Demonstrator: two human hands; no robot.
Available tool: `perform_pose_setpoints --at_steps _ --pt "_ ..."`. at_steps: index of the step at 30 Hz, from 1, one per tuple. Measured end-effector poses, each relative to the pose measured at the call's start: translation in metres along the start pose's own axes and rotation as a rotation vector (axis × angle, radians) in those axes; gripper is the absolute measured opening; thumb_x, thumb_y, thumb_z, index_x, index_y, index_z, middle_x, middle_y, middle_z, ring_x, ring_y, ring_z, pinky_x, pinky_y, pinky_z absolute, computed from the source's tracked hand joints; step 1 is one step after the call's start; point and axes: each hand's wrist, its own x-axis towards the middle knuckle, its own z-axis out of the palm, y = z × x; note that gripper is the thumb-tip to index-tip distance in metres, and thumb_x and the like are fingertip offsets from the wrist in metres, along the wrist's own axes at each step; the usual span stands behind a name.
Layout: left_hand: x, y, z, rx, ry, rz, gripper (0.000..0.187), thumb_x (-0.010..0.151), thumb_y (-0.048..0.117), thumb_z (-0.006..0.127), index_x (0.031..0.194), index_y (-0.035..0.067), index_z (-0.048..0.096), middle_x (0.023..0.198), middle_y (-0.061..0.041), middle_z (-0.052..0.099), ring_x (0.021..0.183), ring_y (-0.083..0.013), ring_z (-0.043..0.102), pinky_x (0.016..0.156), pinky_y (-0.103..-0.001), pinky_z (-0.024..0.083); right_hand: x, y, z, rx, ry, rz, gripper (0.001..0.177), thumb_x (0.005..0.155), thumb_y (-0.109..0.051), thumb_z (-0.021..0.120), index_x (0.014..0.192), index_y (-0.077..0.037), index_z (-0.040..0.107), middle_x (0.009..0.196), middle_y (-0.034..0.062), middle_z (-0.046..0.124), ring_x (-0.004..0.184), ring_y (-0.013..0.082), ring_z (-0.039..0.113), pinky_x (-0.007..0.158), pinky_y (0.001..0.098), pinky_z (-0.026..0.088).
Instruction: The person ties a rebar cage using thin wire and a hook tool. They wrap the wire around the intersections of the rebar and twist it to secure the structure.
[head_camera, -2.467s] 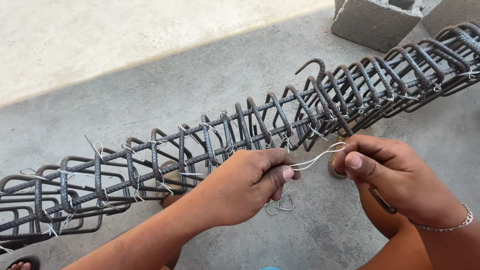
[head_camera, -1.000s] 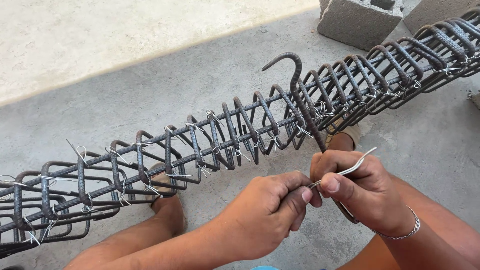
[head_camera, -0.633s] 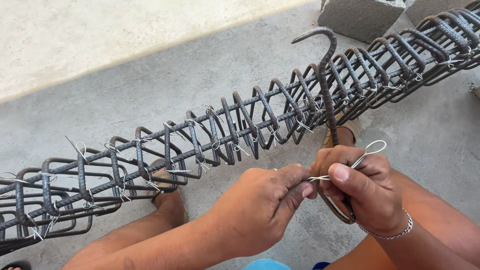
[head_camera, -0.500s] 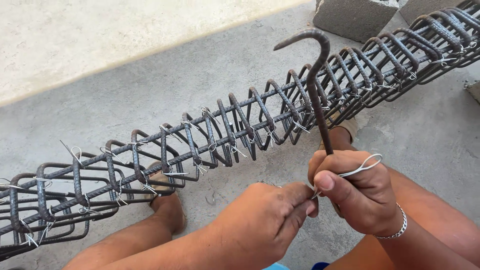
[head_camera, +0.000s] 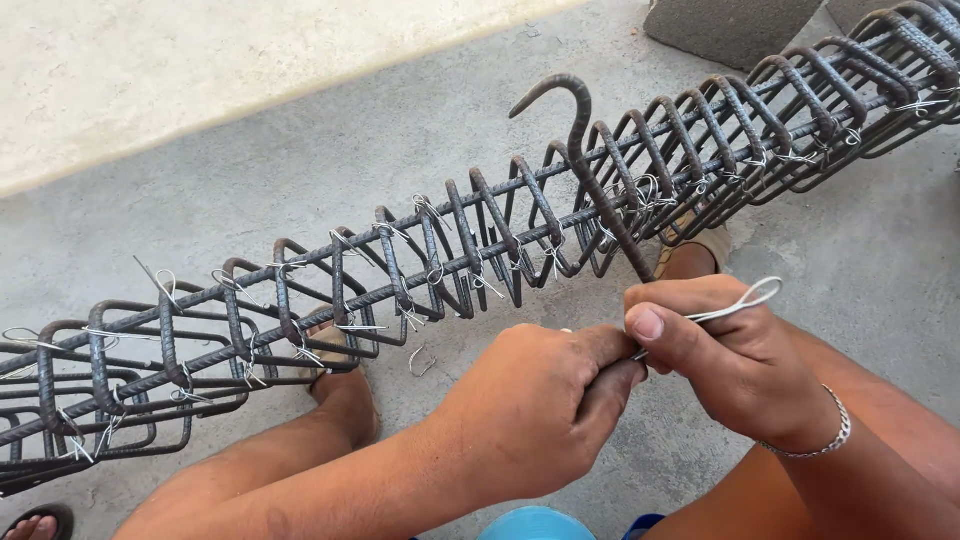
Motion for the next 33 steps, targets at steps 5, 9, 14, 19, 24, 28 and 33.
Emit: perform_pose_setpoints --at_steps 5,9,14,19,24,28,33 --pt "-0.005 -0.003 0.0 0.034 -0.02 0.026 0.014 0.09 0.013 0.058 0.099 0.01 0.069 0.071 -0.01 0.073 0.051 -0.0303 0.067 0.046 -0.04 0.05 -0.012 0.008 -0.019 0.074 -0.032 0.226 0.034 0.095 -0.019 0.057 0.066 -0.001 0.059 0.06 0.0065 0.052 0.054 0.0164 0.043 0.047 0.0321 0.037" --pt "-0.005 -0.004 -0.002 0.004 0.022 0.025 0.01 0.09 0.011 0.059 0.088 0.007 0.068 0.067 -0.009 0.071 0.046 -0.0265 0.062 0.042 -0.037 0.048 -0.015 0.014 -0.028 0.084 -0.029 0.347 0.036 0.089 -0.028 0.062 0.071 0.002 0.064 0.064 0.0102 0.055 0.059 0.0206 0.047 0.051 0.035 0.038" --pt "-0.009 -0.008 0.006 0.212 0.15 0.13 0.007 0.094 0.013 0.061 0.087 0.01 0.063 0.06 -0.007 0.068 0.047 -0.0303 0.062 0.049 -0.04 0.042 -0.012 0.01 -0.02 0.095 -0.056 0.258 0.043 0.095 -0.032 0.057 0.066 -0.001 0.061 0.063 0.0095 0.055 0.061 0.0203 0.047 0.053 0.0351 0.04" --pt "-0.014 -0.008 0.012 0.298 0.207 0.186 0.003 0.094 0.013 0.063 0.092 0.012 0.065 0.056 -0.003 0.065 0.047 -0.025 0.06 0.06 -0.035 0.038 -0.015 0.007 -0.024 0.007 -0.107 0.32 0.039 0.095 -0.024 0.056 0.065 0.0 0.063 0.061 0.0102 0.057 0.06 0.0212 0.049 0.053 0.0366 0.044" --pt "-0.014 -0.003 -0.001 0.217 0.091 0.286 0.003 0.098 0.01 0.06 0.097 0.008 0.062 0.061 -0.007 0.065 0.05 -0.0285 0.06 0.067 -0.035 0.046 -0.016 -0.008 -0.024 0.101 -0.125 0.257 0.052 0.093 -0.038 0.059 0.065 0.003 0.07 0.054 0.0072 0.053 0.052 0.0185 0.044 0.044 0.0342 0.037" --pt "-0.015 -0.009 -0.005 0.238 0.042 0.336 0.004 0.099 0.013 0.062 0.098 0.008 0.063 0.061 -0.008 0.064 0.054 -0.0301 0.063 0.064 -0.037 0.048 -0.012 -0.023 -0.028 -0.481 -0.262 -0.023 0.049 0.095 -0.049 0.048 0.067 -0.013 0.067 0.056 0.0004 0.063 0.05 0.0205 0.054 0.057 0.0338 0.045" --pt "-0.018 -0.008 -0.014 0.256 -0.142 0.443 0.013 0.094 0.009 0.065 0.107 0.009 0.063 0.064 -0.006 0.066 0.058 -0.0288 0.065 0.061 -0.037 0.041 0.0 -0.043 -0.021 -0.312 -0.454 -0.178 0.034 0.094 -0.028 0.054 0.069 -0.011 0.07 0.062 0.0013 0.066 0.05 0.0204 0.054 0.051 0.033 0.045"
